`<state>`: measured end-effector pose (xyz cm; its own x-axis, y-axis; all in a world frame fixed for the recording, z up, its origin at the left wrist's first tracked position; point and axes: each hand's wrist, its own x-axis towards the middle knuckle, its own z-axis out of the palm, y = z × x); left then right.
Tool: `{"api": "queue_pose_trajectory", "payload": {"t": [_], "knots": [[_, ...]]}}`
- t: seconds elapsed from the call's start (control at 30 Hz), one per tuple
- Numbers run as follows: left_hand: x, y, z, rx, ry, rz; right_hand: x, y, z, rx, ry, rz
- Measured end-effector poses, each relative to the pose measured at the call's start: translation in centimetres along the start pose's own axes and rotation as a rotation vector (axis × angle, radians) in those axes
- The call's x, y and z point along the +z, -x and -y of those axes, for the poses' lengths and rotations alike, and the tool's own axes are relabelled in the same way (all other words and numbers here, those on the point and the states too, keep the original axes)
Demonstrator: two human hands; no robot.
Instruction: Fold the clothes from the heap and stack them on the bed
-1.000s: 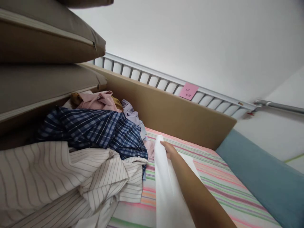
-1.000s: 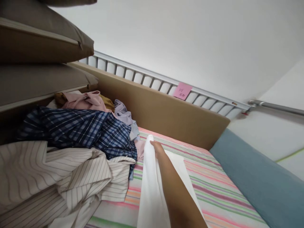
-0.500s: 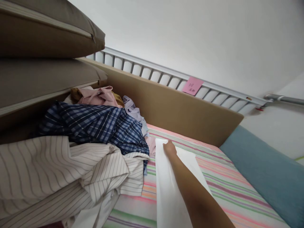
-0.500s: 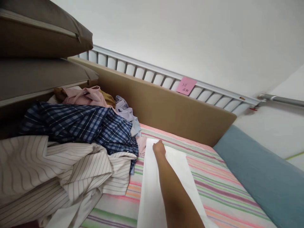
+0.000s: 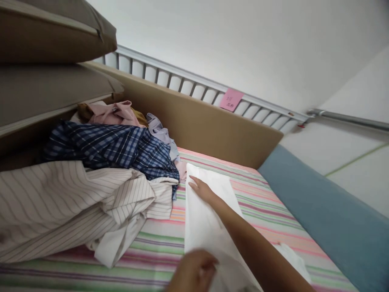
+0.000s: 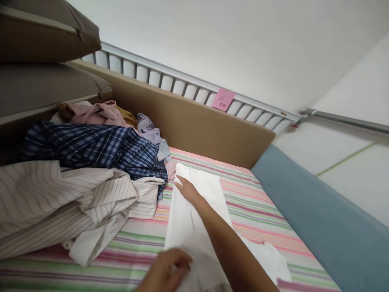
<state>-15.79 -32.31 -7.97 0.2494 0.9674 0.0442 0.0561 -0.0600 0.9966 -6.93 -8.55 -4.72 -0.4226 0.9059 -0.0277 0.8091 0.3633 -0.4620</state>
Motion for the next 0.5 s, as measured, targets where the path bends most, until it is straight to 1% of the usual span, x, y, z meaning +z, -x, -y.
{"api": "queue_pose_trajectory", "payload": {"t": [0.03, 0.1, 0.17, 0.23, 0.3, 0.33, 0.4, 0.43, 0.5], "knots": [[-0.8, -0.2, 0.0, 0.008, 0.012, -0.073, -1.2, 2.9, -0.7, 0.014, -0.016, -0.044], [-2.5, -0.4, 0.2, 0.020, 0.086, -0.248, -3.9, 9.4, -3.1, 0.100, -0.043, -0.158], [-3.9, 0.1, 0.5, 0.012, 0.177, -0.386, -6.9, 16.3, -6.7, 0.275, -0.076, -0.311], [-4.9, 1.6, 0.9, -0.012, 0.206, -0.468, -9.4, 23.0, -10.7, 0.467, -0.123, -0.436], [-5.0, 3.8, 1.4, -0.042, 0.136, -0.517, -10.7, 29.0, -14.3, 0.650, -0.184, -0.509], [-4.8, 5.2, 1.8, -0.056, 0.061, -0.525, -10.6, 31.6, -15.8, 0.724, -0.237, -0.530], [-3.7, 8.1, 2.5, -0.087, -0.123, -0.493, -9.4, 35.6, -17.6, 0.869, -0.453, -0.565], [-2.9, 9.4, 3.0, -0.113, -0.207, -0.458, -8.4, 37.0, -18.0, 0.926, -0.591, -0.578], [-1.1, 11.4, 3.8, -0.163, -0.337, -0.384, -6.2, 38.3, -18.0, 0.999, -0.907, -0.609]]}}
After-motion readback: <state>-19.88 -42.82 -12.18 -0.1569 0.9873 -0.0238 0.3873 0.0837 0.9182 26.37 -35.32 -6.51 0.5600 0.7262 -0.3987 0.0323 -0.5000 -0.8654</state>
